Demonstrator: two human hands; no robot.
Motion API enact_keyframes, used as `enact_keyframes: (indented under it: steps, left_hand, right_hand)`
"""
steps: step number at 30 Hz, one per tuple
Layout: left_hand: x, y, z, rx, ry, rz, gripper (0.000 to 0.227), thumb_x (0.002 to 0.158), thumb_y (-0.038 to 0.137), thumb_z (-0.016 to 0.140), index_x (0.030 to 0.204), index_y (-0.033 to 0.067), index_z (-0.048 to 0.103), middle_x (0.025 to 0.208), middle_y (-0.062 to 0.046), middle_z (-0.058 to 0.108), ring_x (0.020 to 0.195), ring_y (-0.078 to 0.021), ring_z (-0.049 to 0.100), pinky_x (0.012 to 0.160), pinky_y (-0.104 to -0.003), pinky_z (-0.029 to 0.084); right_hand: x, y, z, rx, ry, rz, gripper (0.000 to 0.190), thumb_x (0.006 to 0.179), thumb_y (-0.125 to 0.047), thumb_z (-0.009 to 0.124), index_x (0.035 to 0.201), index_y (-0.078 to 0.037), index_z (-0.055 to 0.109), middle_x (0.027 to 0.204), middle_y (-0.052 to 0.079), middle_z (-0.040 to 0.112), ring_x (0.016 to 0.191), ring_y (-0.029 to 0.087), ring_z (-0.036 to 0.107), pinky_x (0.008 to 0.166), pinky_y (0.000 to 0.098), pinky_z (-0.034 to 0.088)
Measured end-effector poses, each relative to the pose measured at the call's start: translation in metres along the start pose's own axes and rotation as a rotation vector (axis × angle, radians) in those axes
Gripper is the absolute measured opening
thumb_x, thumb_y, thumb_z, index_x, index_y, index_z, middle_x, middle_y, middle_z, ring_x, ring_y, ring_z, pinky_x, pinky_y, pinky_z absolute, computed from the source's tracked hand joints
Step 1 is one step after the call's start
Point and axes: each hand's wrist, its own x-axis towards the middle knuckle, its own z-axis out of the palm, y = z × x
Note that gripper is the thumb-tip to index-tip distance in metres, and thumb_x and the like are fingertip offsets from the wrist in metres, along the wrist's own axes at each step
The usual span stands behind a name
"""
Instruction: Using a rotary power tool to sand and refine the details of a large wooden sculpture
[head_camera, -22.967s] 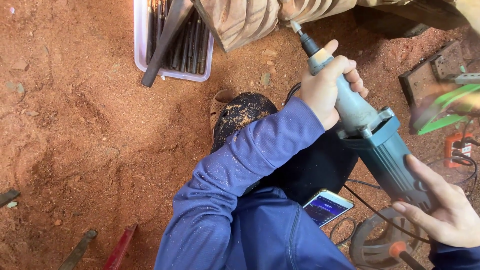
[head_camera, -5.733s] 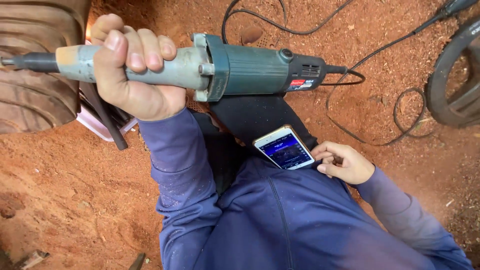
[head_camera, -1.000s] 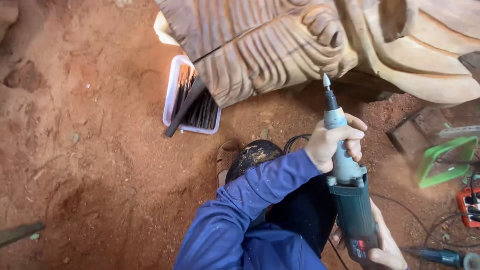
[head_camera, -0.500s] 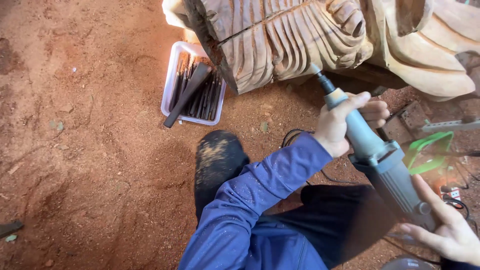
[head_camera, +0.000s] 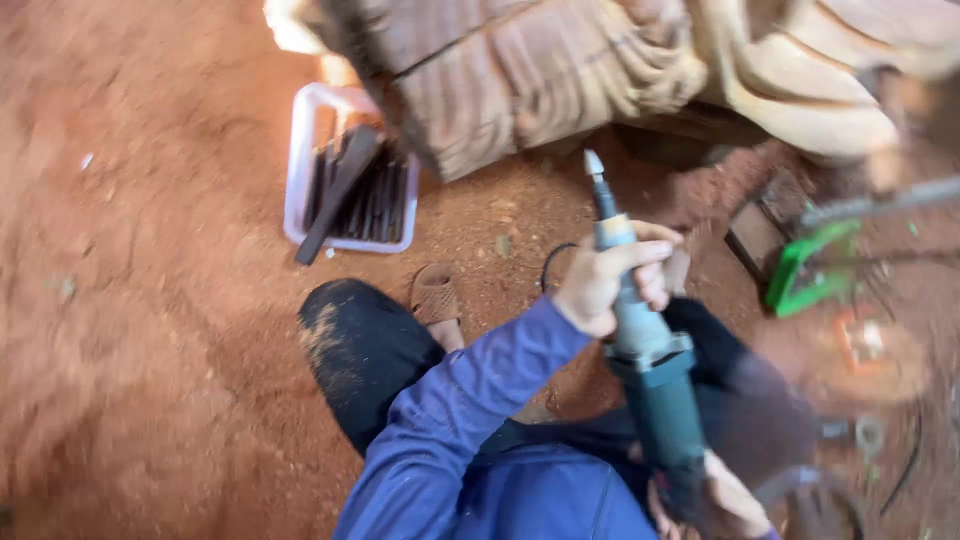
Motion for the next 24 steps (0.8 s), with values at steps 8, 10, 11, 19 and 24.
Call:
enact_keyframes:
  steps: [8,10,11,19,24]
  left_hand:
    - [-0.024,0.027,0.007,0.310,0.024,-0.017,0.017,0.088,0.003,0.066,0.102,-0.0043,0.069,0.053,-0.001,0.041,0.046,-0.0151,0.047,0.047,-0.035,0.045]
    - [-0.030,0.031,0.006,0.357,0.056,0.002,0.016,0.088,0.004,0.065,0.101,-0.0027,0.069,0.053,-0.001,0.042,0.046,-0.0152,0.047,0.047,-0.035,0.044]
    - [-0.033,0.031,0.004,0.311,0.024,-0.025,0.018,0.088,0.002,0.065,0.104,-0.0048,0.069,0.053,-0.001,0.041,0.046,-0.0158,0.048,0.048,-0.035,0.045]
    - [-0.059,0.041,0.007,0.393,0.035,0.036,0.015,0.085,0.002,0.069,0.098,-0.0055,0.069,0.052,-0.004,0.046,0.044,-0.0150,0.045,0.046,-0.033,0.044]
    - [-0.069,0.046,-0.010,0.361,0.007,0.154,0.023,0.083,-0.004,0.068,0.105,-0.0135,0.068,0.049,-0.006,0.046,0.046,-0.0206,0.060,0.045,-0.041,0.055]
  right_hand:
    - [-0.129,0.185,-0.268,-1.671,0.192,0.654,0.032,0.098,-0.041,0.039,0.122,-0.036,0.059,0.106,0.007,0.071,0.094,0.023,0.072,0.084,0.0359,0.053]
    - [-0.154,0.195,-0.325,-2.049,-0.180,0.472,0.056,0.102,-0.020,0.042,0.151,-0.047,0.042,0.119,0.016,0.057,0.094,0.038,0.067,0.074,0.0496,0.056]
    - [-0.144,0.181,-0.305,-1.613,0.430,0.667,0.064,0.091,-0.038,0.057,0.154,-0.031,0.046,0.126,0.014,0.067,0.099,0.030,0.074,0.084,0.0405,0.056]
    - [-0.056,0.153,-0.301,-1.491,1.039,0.504,0.047,0.086,-0.041,0.065,0.128,-0.019,0.068,0.123,0.014,0.078,0.114,0.040,0.072,0.096,0.0493,0.055]
    - [-0.028,0.130,-0.318,-1.372,1.211,0.222,0.030,0.095,-0.037,0.071,0.119,-0.020,0.065,0.115,0.008,0.073,0.107,0.029,0.068,0.091,0.0419,0.053]
